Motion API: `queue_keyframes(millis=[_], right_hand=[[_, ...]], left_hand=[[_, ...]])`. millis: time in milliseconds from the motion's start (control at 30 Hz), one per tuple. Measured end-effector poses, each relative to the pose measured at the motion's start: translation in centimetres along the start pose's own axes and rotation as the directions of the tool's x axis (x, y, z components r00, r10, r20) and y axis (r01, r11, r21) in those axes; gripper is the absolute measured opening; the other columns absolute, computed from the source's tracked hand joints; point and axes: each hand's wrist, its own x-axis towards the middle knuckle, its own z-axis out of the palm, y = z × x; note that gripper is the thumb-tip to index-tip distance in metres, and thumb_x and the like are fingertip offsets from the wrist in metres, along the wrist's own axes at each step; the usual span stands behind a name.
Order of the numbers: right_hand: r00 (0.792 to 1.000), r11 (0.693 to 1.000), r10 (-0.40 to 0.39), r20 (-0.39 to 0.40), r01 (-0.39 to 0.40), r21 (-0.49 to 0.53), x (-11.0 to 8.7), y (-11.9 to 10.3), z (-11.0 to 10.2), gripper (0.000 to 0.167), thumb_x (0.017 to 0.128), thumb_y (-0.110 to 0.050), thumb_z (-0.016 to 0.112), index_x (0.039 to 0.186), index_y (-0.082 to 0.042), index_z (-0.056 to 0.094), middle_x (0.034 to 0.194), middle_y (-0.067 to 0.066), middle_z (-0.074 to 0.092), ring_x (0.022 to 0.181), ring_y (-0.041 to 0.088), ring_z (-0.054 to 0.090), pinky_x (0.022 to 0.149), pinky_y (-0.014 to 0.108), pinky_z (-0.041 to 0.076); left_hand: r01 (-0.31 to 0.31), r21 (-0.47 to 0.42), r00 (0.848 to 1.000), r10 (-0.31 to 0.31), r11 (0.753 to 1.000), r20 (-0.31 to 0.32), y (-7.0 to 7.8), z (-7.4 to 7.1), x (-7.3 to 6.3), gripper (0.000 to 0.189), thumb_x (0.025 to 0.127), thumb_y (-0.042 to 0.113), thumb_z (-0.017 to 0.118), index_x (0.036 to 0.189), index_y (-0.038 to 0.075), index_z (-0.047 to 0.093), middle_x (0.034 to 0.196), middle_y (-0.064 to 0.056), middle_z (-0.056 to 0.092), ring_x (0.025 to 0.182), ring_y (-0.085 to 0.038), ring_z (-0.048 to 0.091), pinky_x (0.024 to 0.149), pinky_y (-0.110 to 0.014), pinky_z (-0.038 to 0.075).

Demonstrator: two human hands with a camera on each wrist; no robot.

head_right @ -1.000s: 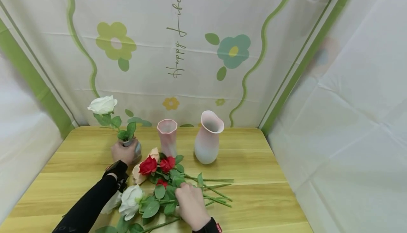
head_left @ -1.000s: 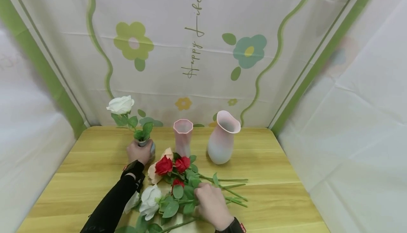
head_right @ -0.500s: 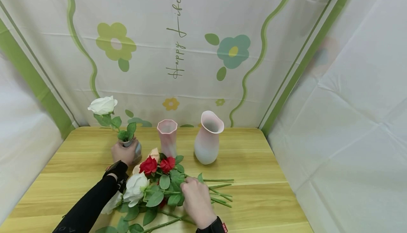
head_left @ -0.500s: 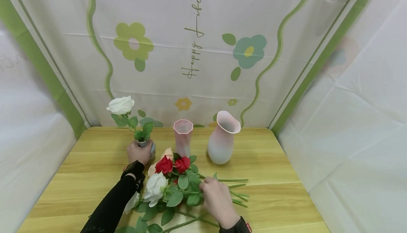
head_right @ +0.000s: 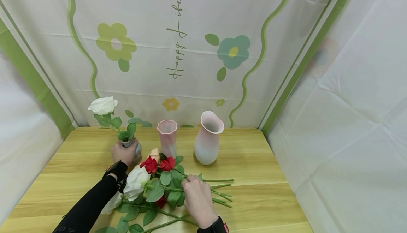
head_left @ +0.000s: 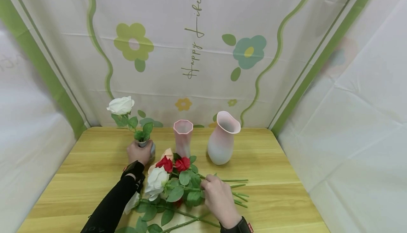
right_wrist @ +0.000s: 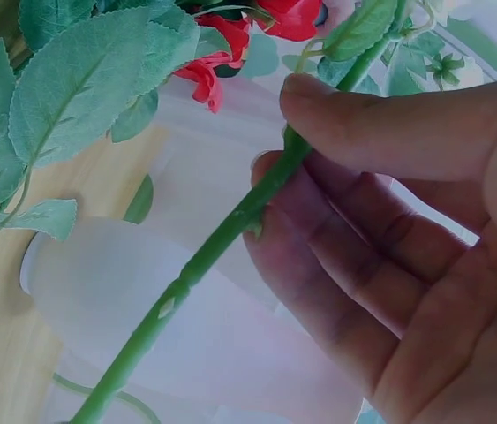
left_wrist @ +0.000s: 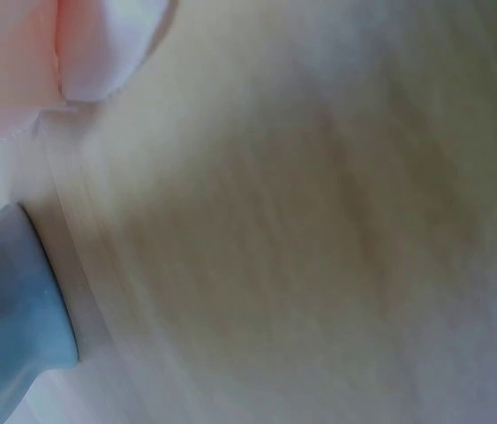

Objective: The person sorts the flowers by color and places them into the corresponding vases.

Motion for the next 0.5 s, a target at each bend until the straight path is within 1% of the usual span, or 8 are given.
queue_keyframes(millis=[67, 200, 233, 300, 367, 467, 500], right_hand=[[1.0, 1.0, -0.004, -0.021, 0.004, 0.008, 0.03, 0.02, -0.04, 0.024, 0.072, 0.013, 0.073, 0.076, -0.011, 0.075, 0.072, -0.005, 0.055, 0.06, 0.009, 0.056, 0.044, 0.015, 0.037], [0.996, 1.0, -0.014, -0.085, 0.016, 0.026, 0.12, -0.01, -0.11, 0.024, 0.07, 0.013, 0.075, 0.077, -0.011, 0.073, 0.075, -0.004, 0.058, 0.06, 0.009, 0.057, 0.045, 0.014, 0.04], [0.995, 0.999, -0.017, -0.1, 0.02, 0.035, 0.13, -0.02, -0.16, 0.023, 0.071, 0.012, 0.075, 0.078, -0.01, 0.073, 0.076, -0.003, 0.06, 0.061, 0.01, 0.058, 0.046, 0.015, 0.042], [0.99, 0.998, -0.021, -0.137, 0.028, 0.049, 0.18, -0.09, -0.23, 0.021, 0.074, 0.011, 0.074, 0.08, -0.01, 0.073, 0.078, -0.002, 0.061, 0.062, 0.01, 0.059, 0.048, 0.015, 0.044], [0.983, 0.998, -0.023, -0.183, 0.034, 0.06, 0.23, -0.18, -0.31, 0.02, 0.075, 0.009, 0.076, 0.081, -0.01, 0.073, 0.079, -0.001, 0.062, 0.063, 0.01, 0.06, 0.049, 0.016, 0.047], [0.964, 0.996, -0.026, -0.264, 0.046, 0.071, 0.4, -0.34, -0.42, 0.021, 0.073, 0.007, 0.08, 0.081, -0.011, 0.072, 0.079, -0.003, 0.062, 0.063, 0.008, 0.059, 0.049, 0.017, 0.047], [0.958, 0.996, -0.026, -0.286, 0.05, 0.076, 0.46, -0.39, -0.48, 0.021, 0.073, 0.006, 0.081, 0.081, -0.011, 0.072, 0.08, -0.003, 0.062, 0.064, 0.008, 0.059, 0.049, 0.017, 0.048]], left_hand=[[0.0, 0.0, 1.0, 0.0, 1.0, 0.0, 0.06, -0.01, 0.0, 0.03, 0.091, 0.03, 0.067, 0.082, 0.002, 0.061, 0.073, -0.014, 0.064, 0.07, -0.03, 0.06, 0.068, -0.041, 0.044], [0.007, 0.006, 1.0, -0.007, 1.0, 0.008, 0.19, -0.08, -0.04, 0.034, 0.092, 0.031, 0.066, 0.075, 0.004, 0.057, 0.063, -0.011, 0.059, 0.063, -0.028, 0.057, 0.064, -0.039, 0.041], [0.012, 0.006, 1.0, -0.012, 1.0, 0.012, 0.25, -0.09, -0.09, 0.035, 0.092, 0.032, 0.066, 0.073, 0.004, 0.056, 0.061, -0.01, 0.058, 0.061, -0.029, 0.056, 0.063, -0.039, 0.04], [0.024, -0.004, 1.0, -0.023, 1.0, 0.016, 0.35, -0.14, -0.17, 0.034, 0.092, 0.032, 0.066, 0.076, 0.003, 0.059, 0.064, -0.012, 0.06, 0.064, -0.03, 0.058, 0.065, -0.041, 0.044], [0.03, -0.021, 0.999, -0.03, 0.999, 0.021, 0.39, -0.16, -0.28, 0.031, 0.093, 0.033, 0.066, 0.085, 0.003, 0.064, 0.073, -0.014, 0.064, 0.071, -0.031, 0.061, 0.071, -0.043, 0.048], [0.039, -0.048, 0.999, -0.037, 0.998, 0.027, 0.3, -0.13, -0.29, 0.031, 0.092, 0.034, 0.067, 0.096, 0.003, 0.067, 0.086, -0.017, 0.067, 0.08, -0.034, 0.063, 0.078, -0.048, 0.05], [0.034, -0.047, 0.999, -0.032, 0.998, 0.027, 0.18, -0.09, -0.26, 0.03, 0.092, 0.034, 0.067, 0.095, 0.004, 0.067, 0.085, -0.017, 0.067, 0.08, -0.034, 0.063, 0.079, -0.047, 0.05]])
